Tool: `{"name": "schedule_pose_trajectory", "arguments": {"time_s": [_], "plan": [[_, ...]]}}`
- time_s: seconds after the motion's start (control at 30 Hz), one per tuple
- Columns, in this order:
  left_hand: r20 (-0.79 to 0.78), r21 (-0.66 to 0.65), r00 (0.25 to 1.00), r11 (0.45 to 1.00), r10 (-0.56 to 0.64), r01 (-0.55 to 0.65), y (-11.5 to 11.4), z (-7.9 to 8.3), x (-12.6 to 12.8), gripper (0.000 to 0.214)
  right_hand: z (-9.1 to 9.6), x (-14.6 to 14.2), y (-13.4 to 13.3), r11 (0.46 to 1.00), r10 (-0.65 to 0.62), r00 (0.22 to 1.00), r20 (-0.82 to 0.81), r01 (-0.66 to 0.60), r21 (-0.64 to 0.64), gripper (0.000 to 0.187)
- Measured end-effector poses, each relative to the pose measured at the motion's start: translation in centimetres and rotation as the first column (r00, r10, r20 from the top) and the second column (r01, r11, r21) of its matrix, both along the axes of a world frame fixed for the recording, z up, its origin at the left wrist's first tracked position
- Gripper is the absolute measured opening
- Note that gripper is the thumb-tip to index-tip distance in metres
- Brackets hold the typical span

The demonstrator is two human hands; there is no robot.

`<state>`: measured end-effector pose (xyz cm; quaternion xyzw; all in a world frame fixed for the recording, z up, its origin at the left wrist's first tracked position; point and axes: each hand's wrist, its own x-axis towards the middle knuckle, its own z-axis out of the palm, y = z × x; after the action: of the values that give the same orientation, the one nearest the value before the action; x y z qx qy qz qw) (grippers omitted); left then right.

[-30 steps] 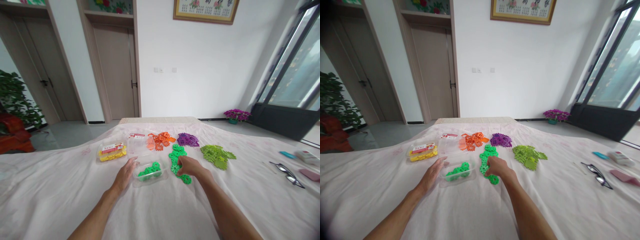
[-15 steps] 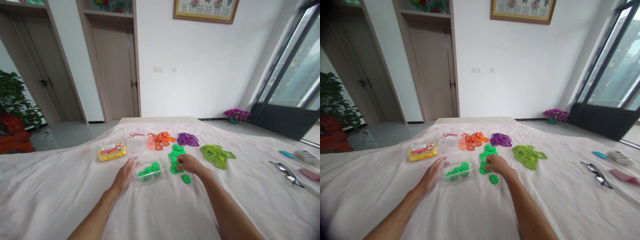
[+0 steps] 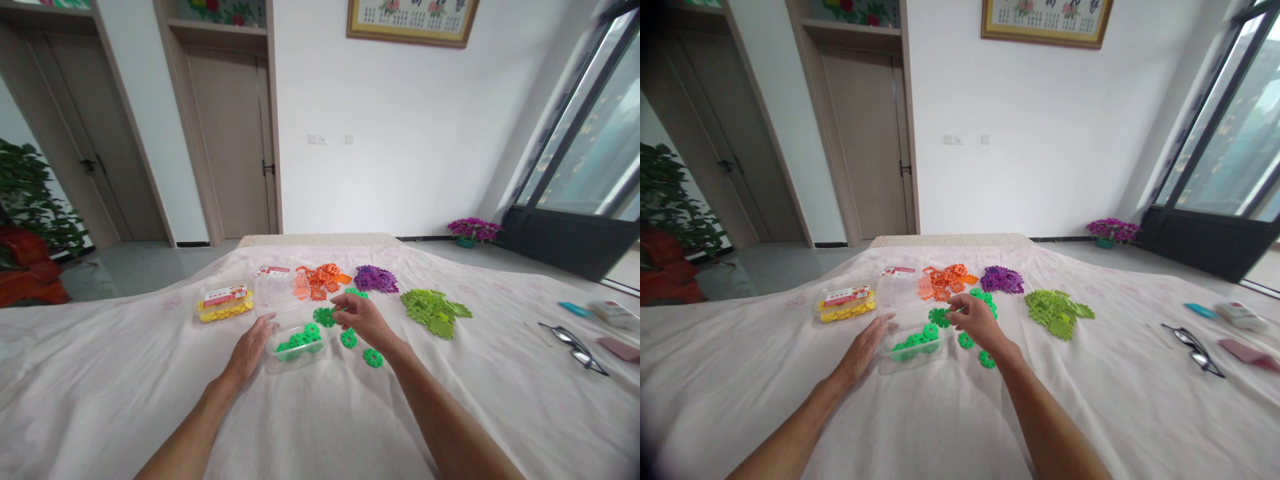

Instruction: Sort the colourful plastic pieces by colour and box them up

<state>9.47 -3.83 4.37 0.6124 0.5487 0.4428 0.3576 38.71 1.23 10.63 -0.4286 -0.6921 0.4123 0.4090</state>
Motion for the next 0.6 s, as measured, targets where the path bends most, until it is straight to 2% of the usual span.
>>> {"name": "schedule_pose_trajectory", "arguments": {"time_s": [0.07, 0.17, 0.27, 0.37, 0.47, 0.53, 0.6], "plan": [[-0.002, 0.001, 1.000, 1.000, -0.004, 0.004, 0.0, 0.0, 0.0, 0.061, 0.1, 0.2, -0.1, 1.000, -0.005, 1.000, -0.001, 0.005, 0.000, 0.036], [-0.006, 0.003, 1.000, 1.000, -0.019, 0.019, 0.1, -0.1, 0.0, 0.062, 0.9, 1.6, 0.0, 0.997, -0.063, 0.972, 0.228, 0.052, 0.054, 0.025], [-0.003, 0.012, 1.000, 1.000, -0.028, 0.028, 0.1, -0.2, -0.1, 0.063, 1.7, 3.6, 0.1, 0.991, -0.126, 0.822, 0.555, 0.074, 0.114, 0.016], [-0.007, 0.018, 1.000, 1.000, -0.021, 0.022, 0.2, -0.3, -0.1, 0.062, 2.1, 5.2, 0.1, 0.995, -0.096, 0.627, 0.773, 0.068, 0.068, 0.019], [-0.025, 0.025, 1.000, 1.000, -0.016, 0.016, 0.3, -0.4, -0.2, 0.062, 2.0, 6.1, -0.1, 0.998, 0.004, 0.479, 0.878, 0.049, -0.032, 0.036], [-0.028, 0.026, 0.999, 0.999, -0.020, 0.021, 0.3, -0.5, -0.2, 0.063, 1.7, 6.2, -0.2, 0.996, 0.065, 0.434, 0.899, 0.032, -0.088, 0.045], [-0.020, 0.029, 0.999, 0.999, -0.024, 0.025, 0.4, -0.7, -0.3, 0.063, 1.3, 5.9, -0.3, 0.991, 0.111, 0.407, 0.907, 0.020, -0.131, 0.045]]}}
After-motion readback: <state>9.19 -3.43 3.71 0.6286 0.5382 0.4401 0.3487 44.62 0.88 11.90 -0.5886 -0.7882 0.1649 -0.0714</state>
